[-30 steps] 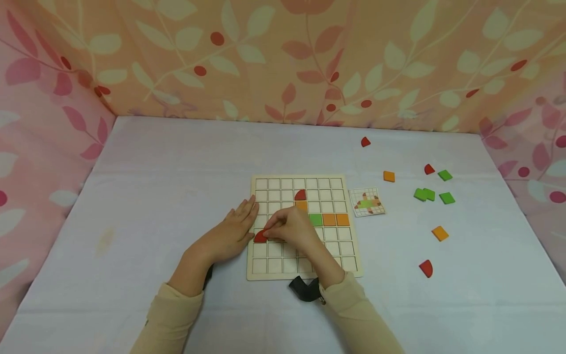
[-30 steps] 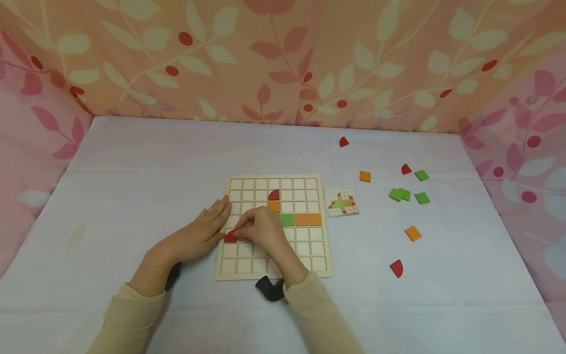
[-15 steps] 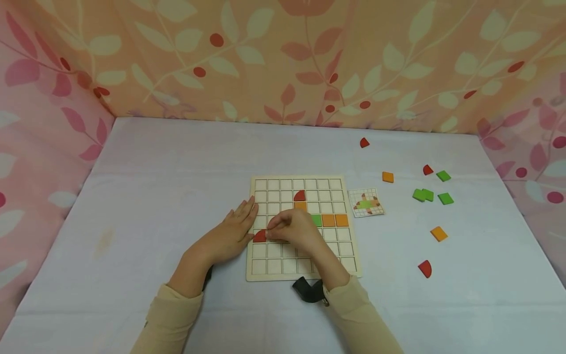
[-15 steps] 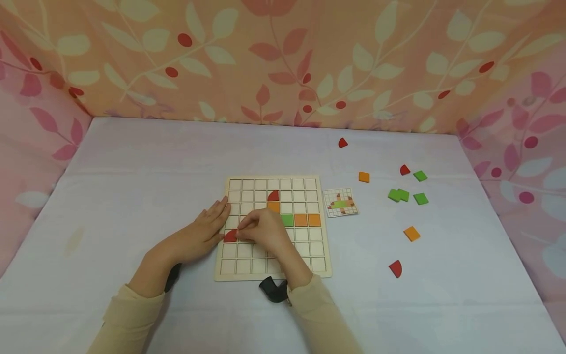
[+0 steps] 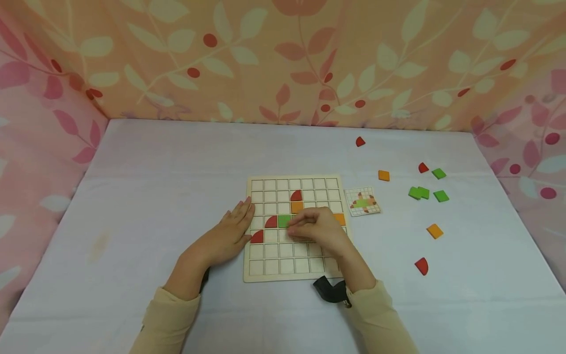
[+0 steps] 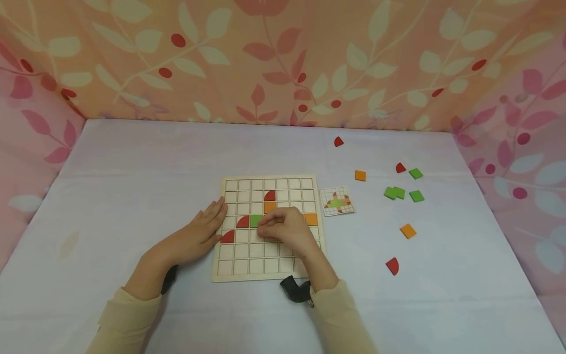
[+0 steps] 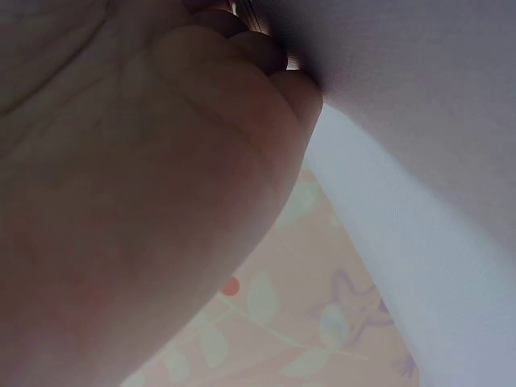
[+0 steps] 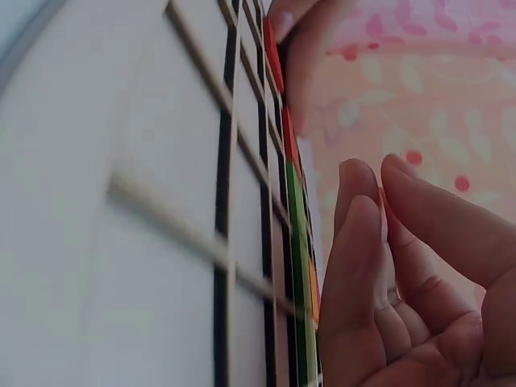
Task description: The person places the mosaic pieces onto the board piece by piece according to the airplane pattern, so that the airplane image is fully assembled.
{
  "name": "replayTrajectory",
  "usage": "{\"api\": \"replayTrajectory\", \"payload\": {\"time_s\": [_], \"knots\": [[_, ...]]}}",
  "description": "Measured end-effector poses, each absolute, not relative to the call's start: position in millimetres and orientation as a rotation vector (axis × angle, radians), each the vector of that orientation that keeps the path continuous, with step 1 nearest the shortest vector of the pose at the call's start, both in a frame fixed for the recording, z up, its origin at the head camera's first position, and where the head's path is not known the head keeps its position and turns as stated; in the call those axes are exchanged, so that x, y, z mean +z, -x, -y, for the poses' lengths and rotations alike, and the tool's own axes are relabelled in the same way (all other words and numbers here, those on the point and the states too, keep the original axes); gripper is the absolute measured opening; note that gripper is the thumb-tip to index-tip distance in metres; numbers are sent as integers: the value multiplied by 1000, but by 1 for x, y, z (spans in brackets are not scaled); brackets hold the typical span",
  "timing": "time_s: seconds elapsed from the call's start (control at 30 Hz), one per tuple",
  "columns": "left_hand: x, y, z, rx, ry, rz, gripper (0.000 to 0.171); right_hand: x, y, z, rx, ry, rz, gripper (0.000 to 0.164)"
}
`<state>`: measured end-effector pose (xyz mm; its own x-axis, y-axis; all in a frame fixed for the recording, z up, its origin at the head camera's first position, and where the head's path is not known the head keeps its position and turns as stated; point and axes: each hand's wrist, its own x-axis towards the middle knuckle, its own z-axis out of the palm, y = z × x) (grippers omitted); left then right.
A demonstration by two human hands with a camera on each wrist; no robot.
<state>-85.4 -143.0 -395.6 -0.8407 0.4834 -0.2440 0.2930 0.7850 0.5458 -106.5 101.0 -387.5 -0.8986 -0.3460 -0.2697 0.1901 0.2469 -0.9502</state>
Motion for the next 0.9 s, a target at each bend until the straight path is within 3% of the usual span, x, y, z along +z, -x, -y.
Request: {"api": "replayTrajectory", "payload": {"time_s": [0.9], "knots": [[-396, 84, 144, 724, -634, -2618, 64, -379, 129, -218, -1831, 33, -2318, 31]]}}
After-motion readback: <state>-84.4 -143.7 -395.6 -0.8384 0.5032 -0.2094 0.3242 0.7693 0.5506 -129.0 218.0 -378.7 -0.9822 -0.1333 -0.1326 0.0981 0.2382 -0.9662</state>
